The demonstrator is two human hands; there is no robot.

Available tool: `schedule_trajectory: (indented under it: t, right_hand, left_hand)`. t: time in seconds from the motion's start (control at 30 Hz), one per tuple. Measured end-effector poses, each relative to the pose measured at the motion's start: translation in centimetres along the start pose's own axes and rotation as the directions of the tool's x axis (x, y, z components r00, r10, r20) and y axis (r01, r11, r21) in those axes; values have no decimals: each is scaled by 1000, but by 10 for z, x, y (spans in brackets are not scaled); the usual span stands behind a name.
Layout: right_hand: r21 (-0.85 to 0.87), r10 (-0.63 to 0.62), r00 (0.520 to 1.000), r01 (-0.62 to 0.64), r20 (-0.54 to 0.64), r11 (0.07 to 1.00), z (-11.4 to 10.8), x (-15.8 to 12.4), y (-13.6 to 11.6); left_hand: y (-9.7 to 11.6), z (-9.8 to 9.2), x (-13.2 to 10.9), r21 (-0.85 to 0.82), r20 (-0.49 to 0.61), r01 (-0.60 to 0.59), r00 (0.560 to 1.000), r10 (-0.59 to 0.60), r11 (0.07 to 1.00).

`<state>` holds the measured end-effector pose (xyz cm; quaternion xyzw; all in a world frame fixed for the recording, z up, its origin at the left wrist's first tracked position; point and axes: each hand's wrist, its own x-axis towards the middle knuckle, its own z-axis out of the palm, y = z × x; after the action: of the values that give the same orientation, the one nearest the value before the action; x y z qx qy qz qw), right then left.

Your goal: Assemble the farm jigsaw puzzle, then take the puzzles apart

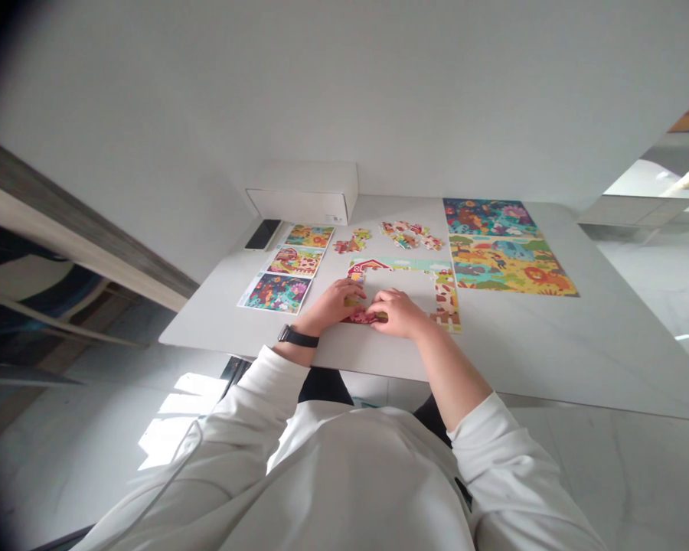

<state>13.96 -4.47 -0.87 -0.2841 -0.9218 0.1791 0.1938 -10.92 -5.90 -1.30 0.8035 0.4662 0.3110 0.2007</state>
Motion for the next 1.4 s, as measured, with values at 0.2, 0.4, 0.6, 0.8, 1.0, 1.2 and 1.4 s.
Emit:
schedule_trajectory:
  t: [0.2, 0.4, 0.6, 0.8, 1.0, 1.2, 1.4]
  right_hand:
    - [-9, -3, 1000, 3, 6, 1000, -1, 0, -2]
    - [-5, -3, 1000, 3, 2, 1000, -1, 1, -2]
    - [-11, -9, 1000, 9, -27, 1000, 1, 2, -1]
    - [-9, -5, 999, 5, -32, 1000, 2, 3, -3]
    - [-3, -3, 1000, 3, -24, 1000, 2, 3, 0]
    - [-8, 18, 1000, -18, -12, 1000, 2, 3, 1]
    - [-6, 18, 1000, -18, -2, 1000, 0, 3, -2]
  left_hand:
    - [-2, -2, 0, 21, 24, 13, 1000, -14, 1000]
    - [-8, -1, 0, 15, 16, 8, 1000, -8, 1000]
    - [-11, -1, 0, 19, 14, 19, 1000, -19, 1000]
    - [-11, -3, 0, 1, 14, 12, 1000, -12, 1000]
    - [-12, -2, 0, 8, 19, 7, 1000, -7, 1000]
    - [-11, 1, 1, 19, 15, 26, 1000, -27, 999]
    - [-10, 0, 0, 24, 6, 2, 1000, -2, 1000]
